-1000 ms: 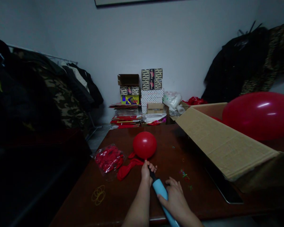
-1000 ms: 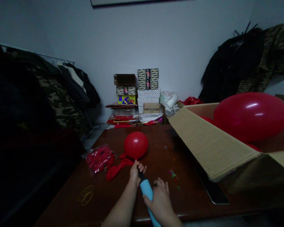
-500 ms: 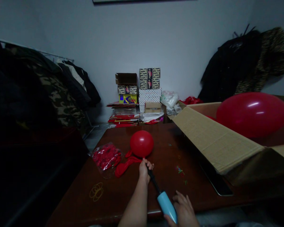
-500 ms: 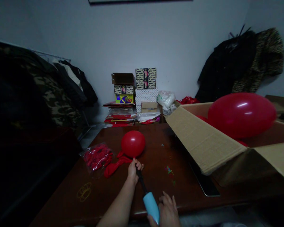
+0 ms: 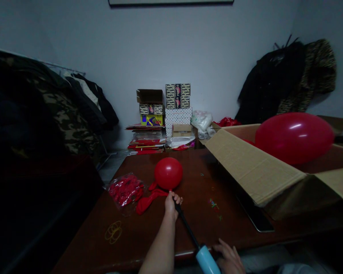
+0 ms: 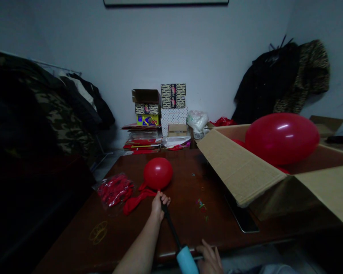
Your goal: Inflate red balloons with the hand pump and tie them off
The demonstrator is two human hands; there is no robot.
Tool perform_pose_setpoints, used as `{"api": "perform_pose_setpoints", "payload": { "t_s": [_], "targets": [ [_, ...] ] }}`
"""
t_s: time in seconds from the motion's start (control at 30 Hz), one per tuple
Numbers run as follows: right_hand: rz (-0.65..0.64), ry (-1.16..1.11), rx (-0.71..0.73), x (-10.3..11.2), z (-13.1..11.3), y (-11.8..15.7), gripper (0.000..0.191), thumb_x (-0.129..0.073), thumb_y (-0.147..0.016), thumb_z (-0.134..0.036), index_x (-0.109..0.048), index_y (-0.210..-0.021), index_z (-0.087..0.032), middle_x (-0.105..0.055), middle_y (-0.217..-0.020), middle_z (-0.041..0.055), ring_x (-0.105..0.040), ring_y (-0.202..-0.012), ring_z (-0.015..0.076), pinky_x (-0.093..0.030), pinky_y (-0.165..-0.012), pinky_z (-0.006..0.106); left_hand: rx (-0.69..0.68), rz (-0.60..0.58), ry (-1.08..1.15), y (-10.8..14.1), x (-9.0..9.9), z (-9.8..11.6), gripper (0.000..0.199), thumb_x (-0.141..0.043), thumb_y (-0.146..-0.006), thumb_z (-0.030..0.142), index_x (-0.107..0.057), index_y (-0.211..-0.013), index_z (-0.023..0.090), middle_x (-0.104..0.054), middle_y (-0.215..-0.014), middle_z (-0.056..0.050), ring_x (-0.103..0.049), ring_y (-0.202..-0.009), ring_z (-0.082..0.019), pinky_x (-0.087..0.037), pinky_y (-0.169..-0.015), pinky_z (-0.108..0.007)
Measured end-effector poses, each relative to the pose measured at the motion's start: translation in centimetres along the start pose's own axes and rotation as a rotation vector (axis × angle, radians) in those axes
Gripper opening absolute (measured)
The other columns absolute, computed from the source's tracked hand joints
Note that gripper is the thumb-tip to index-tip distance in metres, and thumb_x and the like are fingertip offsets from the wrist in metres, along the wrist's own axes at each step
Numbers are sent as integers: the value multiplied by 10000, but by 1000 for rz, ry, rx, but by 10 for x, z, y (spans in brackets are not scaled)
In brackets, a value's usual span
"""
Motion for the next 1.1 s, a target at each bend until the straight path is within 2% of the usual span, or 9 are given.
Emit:
{"api": "perform_pose_setpoints", "payload": {
  "t_s": [0.13,0.33,0.47,0.6,0.8,0.97,1.03,1.1],
  "targets": [
    [11,39,43,19,-30,-17,485,-521,-686,-546,-662,-964,-174,-464,-1304,124,-235,-1297,354,-81,-1050,548,13,-13,-1,-2,0,0,337,-594,-752,411,-378,-622,188,-353,-469,89,-308,-367,-49,-433,-604,-293],
    [193,22,35,38,-70,-58,427,-459,-755,-497,-658,-904,-151,-493,-1260,114,-267,-1285,306,-79,-1070,478,50,-29,16,-4,-2,-1,323,-609,-744,395,-389,-630,188,-354,-466,92,-309,-367,-50,-432,-605,-289],
    [215,19,21,38,-80,-78,431,-454,-762,-489,-657,-907,-138,-511,-1228,120,-293,-1267,305,-95,-1070,458,55,-2,17,-6,-2,0,323,-600,-751,401,-392,-624,188,-350,-460,90,-292,-362,-50,-431,-592,-290],
    [209,14,16,32,-79,-77,450,-445,-768,-485,-650,-948,-127,-526,-1203,122,-306,-1258,308,-97,-1071,456,37,-8,-1,-5,-2,-1,315,-585,-762,398,-397,-621,188,-350,-455,86,-293,-362,-54,-431,-589,-295],
    [177,28,17,28,-69,-53,449,-454,-764,-496,-650,-963,-144,-537,-1194,121,-305,-1266,309,-87,-1077,468,6,-24,-4,-4,0,-2,316,-589,-757,405,-400,-629,186,-352,-452,86,-294,-352,-52,-410,-559,-276],
    [43,71,43,9,-37,-24,483,-499,-729,-526,-638,-1026,-171,-541,-1217,122,-311,-1266,338,-124,-1059,523,2,-23,3,-6,2,-2,307,-578,-765,395,-394,-632,188,-354,-453,86,-291,-354,-52,-404,-556,-271],
    [35,77,42,0,-22,-12,411,-529,-717,-492,-657,-974,-199,-566,-1193,101,-336,-1254,338,-152,-1051,535,2,-16,-1,-7,2,-1,302,-574,-768,388,-391,-633,190,-353,-451,86,-290,-354,-53,-406,-557,-274],
    [61,70,-1,-9,-6,-2,264,-491,-755,-388,-672,-861,-229,-594,-1164,68,-383,-1234,303,-188,-1049,515,0,-11,-4,-7,3,-1,295,-568,-772,383,-391,-635,190,-351,-448,87,-285,-352,-54,-404,-551,-273]
  ]
}}
Point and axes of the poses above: each hand's wrist, its own y-axis away from the middle knuckle, its own x-axis out of the back of the hand, z = x × y, the point moved 5 cm from there along -y, towards the middle knuckle
